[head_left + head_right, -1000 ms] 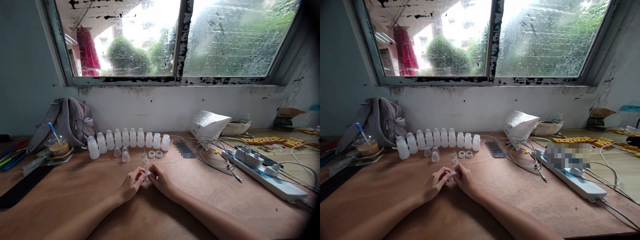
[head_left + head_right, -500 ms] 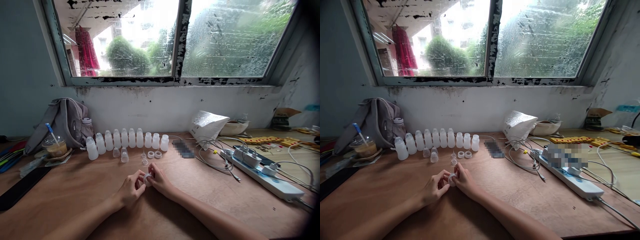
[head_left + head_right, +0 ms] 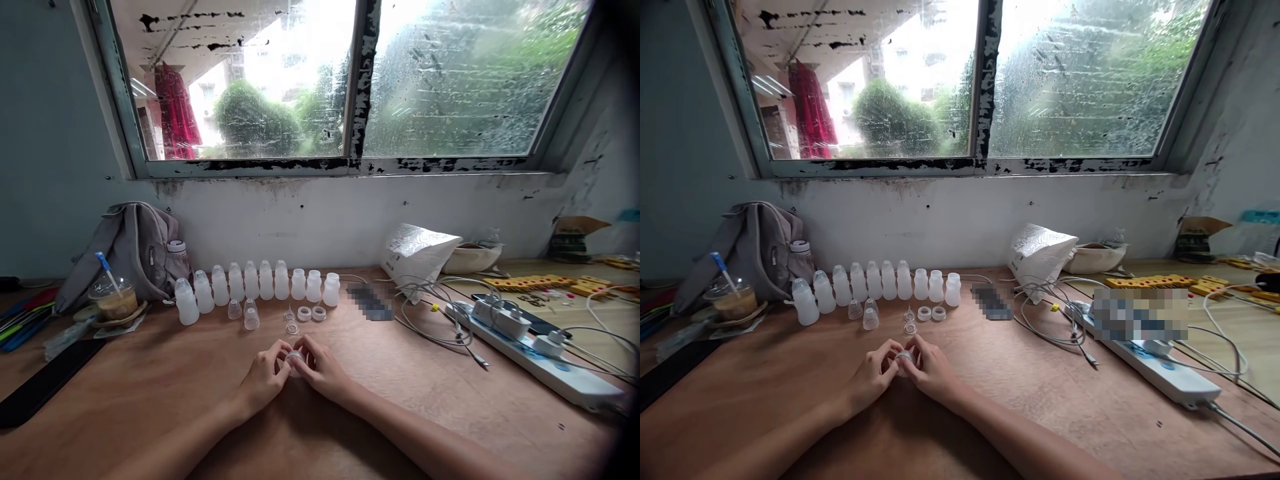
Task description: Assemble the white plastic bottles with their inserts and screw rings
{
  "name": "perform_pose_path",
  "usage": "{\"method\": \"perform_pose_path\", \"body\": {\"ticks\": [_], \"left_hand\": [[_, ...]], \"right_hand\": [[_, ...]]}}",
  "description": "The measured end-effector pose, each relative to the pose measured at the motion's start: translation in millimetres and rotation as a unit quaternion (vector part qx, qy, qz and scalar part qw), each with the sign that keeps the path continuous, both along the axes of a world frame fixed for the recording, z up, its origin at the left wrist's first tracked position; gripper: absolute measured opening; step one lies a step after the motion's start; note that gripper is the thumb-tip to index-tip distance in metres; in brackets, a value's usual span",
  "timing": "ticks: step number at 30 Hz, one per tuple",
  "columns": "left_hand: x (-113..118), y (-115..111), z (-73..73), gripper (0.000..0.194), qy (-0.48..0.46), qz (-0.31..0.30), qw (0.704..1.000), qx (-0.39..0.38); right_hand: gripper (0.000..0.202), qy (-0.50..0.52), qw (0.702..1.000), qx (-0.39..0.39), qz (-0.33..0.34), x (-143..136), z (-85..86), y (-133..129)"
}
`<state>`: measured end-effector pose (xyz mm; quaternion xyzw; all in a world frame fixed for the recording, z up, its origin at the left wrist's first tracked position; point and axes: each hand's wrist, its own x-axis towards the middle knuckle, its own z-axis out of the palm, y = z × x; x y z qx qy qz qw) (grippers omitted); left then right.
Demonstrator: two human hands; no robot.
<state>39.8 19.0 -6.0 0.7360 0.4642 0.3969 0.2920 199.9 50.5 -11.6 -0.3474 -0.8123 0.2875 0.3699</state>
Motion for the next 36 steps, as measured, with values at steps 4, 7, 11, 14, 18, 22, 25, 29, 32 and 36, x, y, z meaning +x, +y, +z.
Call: {"method": "perform_pose_path", "body": {"ticks": [4,7,11,14,18,22,25,29,32,36], "left_hand": [[-6.2,9.3,-3.9,0.017,-0.049,0.019,0.998,-0.047],[-7.0,11.1,-5.8,0.018,-0.077,0.014,0.995,-0.066],[-4.5,7.4,-5.3,0.020,-0.087,-0.006,0.994,-0.071],[-1.9,9.1,-3.5,0.023,-0.097,-0.014,0.993,-0.066],[3.2,26.4,4.6,0.025,-0.075,-0.023,0.995,-0.055],[10.3,62.1,22.6,0.027,0.034,-0.005,0.999,0.028],[17.5,98.2,35.2,0.024,0.168,0.068,0.978,0.101],[28.6,145.1,41.4,0.035,0.219,0.132,0.958,0.133],[34.5,168.8,38.8,0.036,0.228,0.167,0.947,0.153],[36.7,180.8,31.5,0.025,0.231,0.189,0.935,0.189]], "right_hand": [[0.023,0.039,0.998,-0.050,0.014,3.5,7.0,2.5],[0.023,0.052,0.997,-0.052,0.017,5.7,2.9,9.5],[0.025,0.089,0.991,-0.088,0.035,8.4,-3.9,15.9],[0.026,0.142,0.972,-0.178,0.050,10.4,-4.2,17.7],[0.025,0.227,0.926,-0.291,0.079,14.4,-0.4,22.2],[0.027,0.320,0.905,-0.281,0.016,22.8,1.0,34.0],[0.029,0.356,0.892,-0.274,-0.045,31.6,-0.9,45.2],[0.031,0.353,0.890,-0.276,-0.085,40.5,-2.6,55.2],[0.032,0.343,0.893,-0.277,-0.096,42.4,-2.2,57.3],[0.033,0.335,0.897,-0.272,-0.089,41.5,-2.4,57.0]]}}
